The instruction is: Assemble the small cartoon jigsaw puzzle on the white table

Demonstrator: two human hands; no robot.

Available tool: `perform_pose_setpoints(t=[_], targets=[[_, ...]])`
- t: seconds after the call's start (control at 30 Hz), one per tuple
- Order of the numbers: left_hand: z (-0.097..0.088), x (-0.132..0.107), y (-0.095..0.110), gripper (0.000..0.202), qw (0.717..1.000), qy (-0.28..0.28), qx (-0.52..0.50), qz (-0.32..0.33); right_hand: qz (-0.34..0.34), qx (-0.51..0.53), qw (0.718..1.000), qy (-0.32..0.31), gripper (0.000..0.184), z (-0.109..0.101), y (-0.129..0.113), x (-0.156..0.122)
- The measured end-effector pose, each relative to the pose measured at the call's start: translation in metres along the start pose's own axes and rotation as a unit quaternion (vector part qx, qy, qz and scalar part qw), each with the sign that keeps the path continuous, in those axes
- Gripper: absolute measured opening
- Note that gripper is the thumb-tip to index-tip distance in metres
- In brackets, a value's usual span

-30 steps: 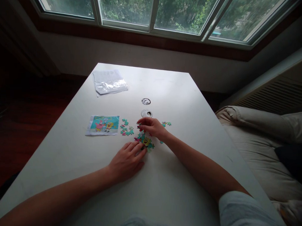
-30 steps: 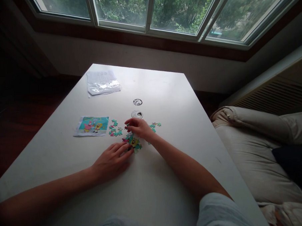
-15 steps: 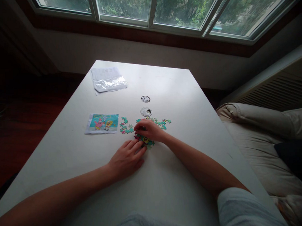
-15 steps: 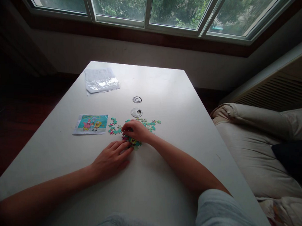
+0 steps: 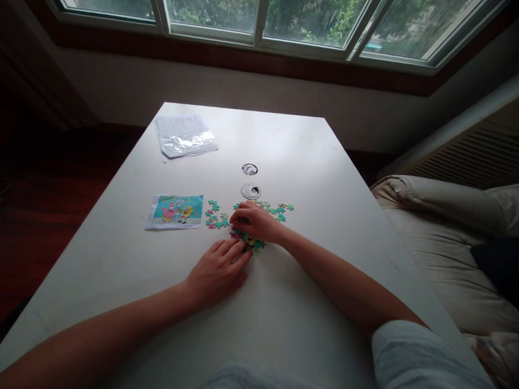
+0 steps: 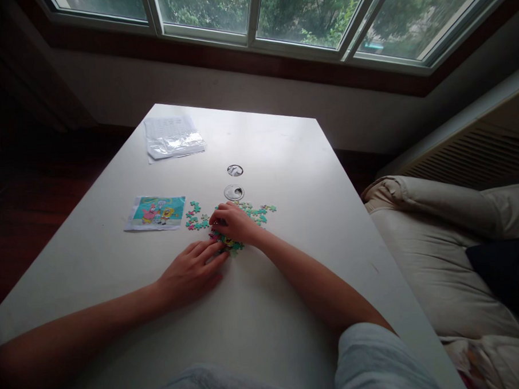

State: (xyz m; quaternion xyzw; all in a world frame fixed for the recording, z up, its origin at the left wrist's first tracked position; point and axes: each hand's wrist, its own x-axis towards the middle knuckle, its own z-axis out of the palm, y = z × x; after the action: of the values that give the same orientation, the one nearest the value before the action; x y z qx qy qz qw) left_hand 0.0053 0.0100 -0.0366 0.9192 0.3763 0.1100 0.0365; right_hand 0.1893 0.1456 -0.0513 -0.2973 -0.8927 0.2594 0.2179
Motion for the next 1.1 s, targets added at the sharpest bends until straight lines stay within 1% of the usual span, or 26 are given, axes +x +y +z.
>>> perform_pose_setpoints(t=[0.07,0.13,0.27,0.4,0.53,0.7,0.77,0.83,0.93,1.03,1.07,1.1], targets=[[-0.001,0.000,0.000,0.039,1.000,0.000,0.000,0.000,-0.007,-0.015,1.000,0.000,0.008,0.001,-0.001,-0.001],[-0.001,0.001,0.000,0.038,1.000,0.000,-0.001,0.000,0.000,-0.031,1.000,-0.003,0.008,0.001,-0.002,-0.002],[-0.001,0.001,-0.001,0.039,1.000,0.000,-0.004,0.004,0.053,-0.079,0.995,0.013,0.013,0.002,-0.004,-0.003],[0.000,0.000,-0.002,0.040,1.000,-0.001,-0.006,0.006,0.081,-0.088,0.993,0.026,0.006,0.004,-0.001,-0.001],[0.001,0.000,-0.003,0.040,1.000,-0.007,-0.004,0.007,0.087,-0.089,0.991,0.042,0.008,0.003,-0.002,0.000],[0.002,0.001,-0.003,0.041,1.000,-0.009,-0.007,0.009,0.083,-0.123,0.989,0.023,0.025,0.005,-0.008,-0.003],[0.001,0.001,-0.002,0.040,1.000,-0.008,-0.007,0.008,0.084,-0.136,0.987,0.019,0.024,0.007,-0.010,-0.004],[0.000,0.001,-0.002,0.040,1.000,-0.006,-0.006,0.008,0.094,-0.147,0.984,0.031,0.017,0.006,-0.009,-0.003],[-0.001,0.001,-0.001,0.040,1.000,-0.005,-0.011,0.009,0.119,-0.147,0.978,0.092,0.013,-0.009,-0.002,-0.001],[-0.002,0.000,-0.001,0.041,1.000,-0.009,-0.023,0.007,0.158,-0.099,0.967,0.175,0.013,-0.036,0.012,-0.001],[-0.001,-0.001,-0.001,0.040,1.000,-0.011,-0.028,0.006,0.176,-0.085,0.962,0.192,0.014,-0.046,0.017,-0.002],[-0.001,-0.001,-0.001,0.040,0.999,-0.012,-0.032,0.005,0.192,-0.071,0.959,0.195,0.015,-0.056,0.023,-0.003]])
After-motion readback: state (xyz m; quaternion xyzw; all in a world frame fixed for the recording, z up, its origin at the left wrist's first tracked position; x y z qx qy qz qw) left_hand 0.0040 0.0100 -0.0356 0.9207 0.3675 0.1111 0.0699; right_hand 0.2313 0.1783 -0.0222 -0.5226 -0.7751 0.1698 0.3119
